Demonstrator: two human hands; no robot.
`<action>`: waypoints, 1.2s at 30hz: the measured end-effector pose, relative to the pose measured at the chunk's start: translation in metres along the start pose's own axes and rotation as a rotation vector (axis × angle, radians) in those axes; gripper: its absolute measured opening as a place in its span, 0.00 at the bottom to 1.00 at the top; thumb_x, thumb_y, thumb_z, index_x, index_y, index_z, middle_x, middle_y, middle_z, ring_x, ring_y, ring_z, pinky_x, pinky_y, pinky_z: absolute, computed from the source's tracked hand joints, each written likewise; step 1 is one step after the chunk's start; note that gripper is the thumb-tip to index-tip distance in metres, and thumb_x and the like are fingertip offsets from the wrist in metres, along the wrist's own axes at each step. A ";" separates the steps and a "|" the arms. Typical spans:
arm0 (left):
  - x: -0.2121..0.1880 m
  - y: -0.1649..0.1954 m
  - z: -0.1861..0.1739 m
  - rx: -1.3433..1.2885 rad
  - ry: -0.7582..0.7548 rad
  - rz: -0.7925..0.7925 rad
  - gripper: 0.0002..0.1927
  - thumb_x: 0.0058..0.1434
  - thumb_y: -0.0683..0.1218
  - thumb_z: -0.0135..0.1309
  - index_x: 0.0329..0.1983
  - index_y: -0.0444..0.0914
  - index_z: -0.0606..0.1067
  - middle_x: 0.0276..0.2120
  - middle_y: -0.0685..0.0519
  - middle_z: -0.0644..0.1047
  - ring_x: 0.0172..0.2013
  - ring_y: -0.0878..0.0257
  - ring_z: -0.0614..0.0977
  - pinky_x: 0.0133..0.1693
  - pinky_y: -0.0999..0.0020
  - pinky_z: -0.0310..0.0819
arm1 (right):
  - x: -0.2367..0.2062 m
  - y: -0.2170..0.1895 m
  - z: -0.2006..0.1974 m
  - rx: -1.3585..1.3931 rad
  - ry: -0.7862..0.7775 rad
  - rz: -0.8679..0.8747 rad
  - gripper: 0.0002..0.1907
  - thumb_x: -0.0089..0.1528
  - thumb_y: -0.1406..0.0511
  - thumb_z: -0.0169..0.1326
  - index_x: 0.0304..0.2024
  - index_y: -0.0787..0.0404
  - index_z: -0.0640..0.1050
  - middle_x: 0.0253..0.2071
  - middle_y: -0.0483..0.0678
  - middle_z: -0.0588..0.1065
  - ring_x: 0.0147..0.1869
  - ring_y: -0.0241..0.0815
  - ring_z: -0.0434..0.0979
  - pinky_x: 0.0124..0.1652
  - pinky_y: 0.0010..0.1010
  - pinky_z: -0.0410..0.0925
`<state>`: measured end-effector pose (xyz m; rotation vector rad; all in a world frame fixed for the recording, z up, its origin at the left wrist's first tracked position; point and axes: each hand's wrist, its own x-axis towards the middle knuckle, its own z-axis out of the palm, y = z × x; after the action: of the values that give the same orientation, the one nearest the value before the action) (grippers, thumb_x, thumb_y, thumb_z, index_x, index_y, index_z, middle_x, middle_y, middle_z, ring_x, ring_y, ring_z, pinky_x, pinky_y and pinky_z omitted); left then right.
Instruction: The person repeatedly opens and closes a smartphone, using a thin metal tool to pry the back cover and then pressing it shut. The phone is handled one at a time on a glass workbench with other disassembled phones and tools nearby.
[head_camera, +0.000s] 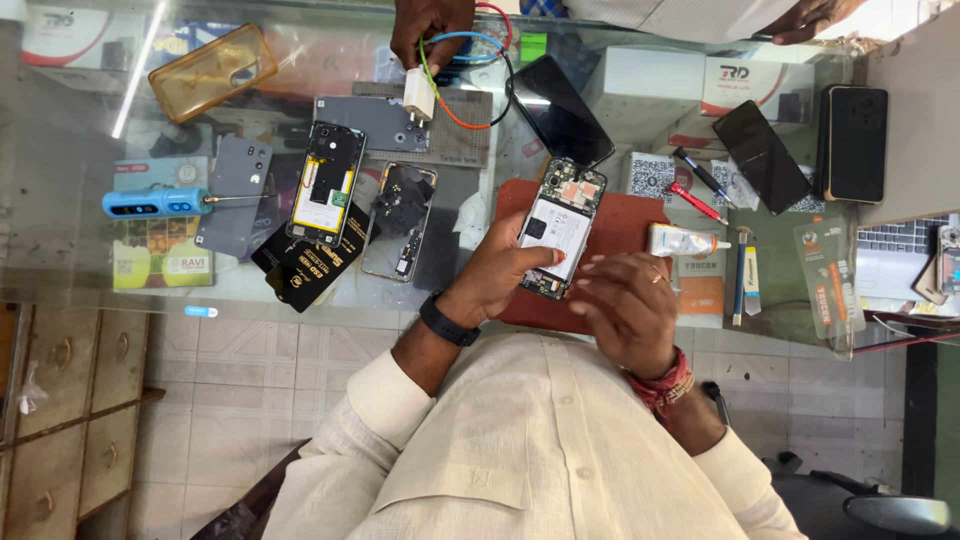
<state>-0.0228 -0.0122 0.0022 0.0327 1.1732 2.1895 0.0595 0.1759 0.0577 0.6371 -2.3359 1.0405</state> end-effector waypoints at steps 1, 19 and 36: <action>0.002 -0.003 0.000 -0.006 0.012 -0.006 0.18 0.60 0.33 0.56 0.54 0.30 0.72 0.43 0.48 0.81 0.42 0.61 0.85 0.43 0.66 0.83 | 0.003 0.000 0.000 -0.020 -0.016 -0.036 0.14 0.53 0.66 0.69 0.40 0.62 0.81 0.45 0.50 0.79 0.54 0.50 0.80 0.53 0.42 0.69; 0.007 -0.022 0.005 0.134 0.175 0.013 0.11 0.56 0.35 0.56 0.43 0.30 0.76 0.37 0.47 0.82 0.36 0.62 0.84 0.38 0.67 0.79 | 0.003 -0.001 0.009 -0.110 -0.096 -0.146 0.13 0.53 0.69 0.69 0.39 0.63 0.82 0.44 0.49 0.80 0.53 0.48 0.81 0.53 0.43 0.71; 0.011 -0.022 -0.002 -0.333 0.010 -0.177 0.18 0.67 0.50 0.46 0.52 0.33 0.75 0.39 0.48 0.81 0.37 0.61 0.84 0.41 0.65 0.81 | 0.009 -0.006 0.006 -0.234 -0.072 -0.295 0.08 0.56 0.71 0.66 0.38 0.65 0.82 0.43 0.51 0.81 0.51 0.46 0.82 0.52 0.44 0.71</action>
<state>-0.0202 0.0009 -0.0190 -0.2147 0.7723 2.1985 0.0548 0.1661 0.0631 0.9040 -2.2884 0.6118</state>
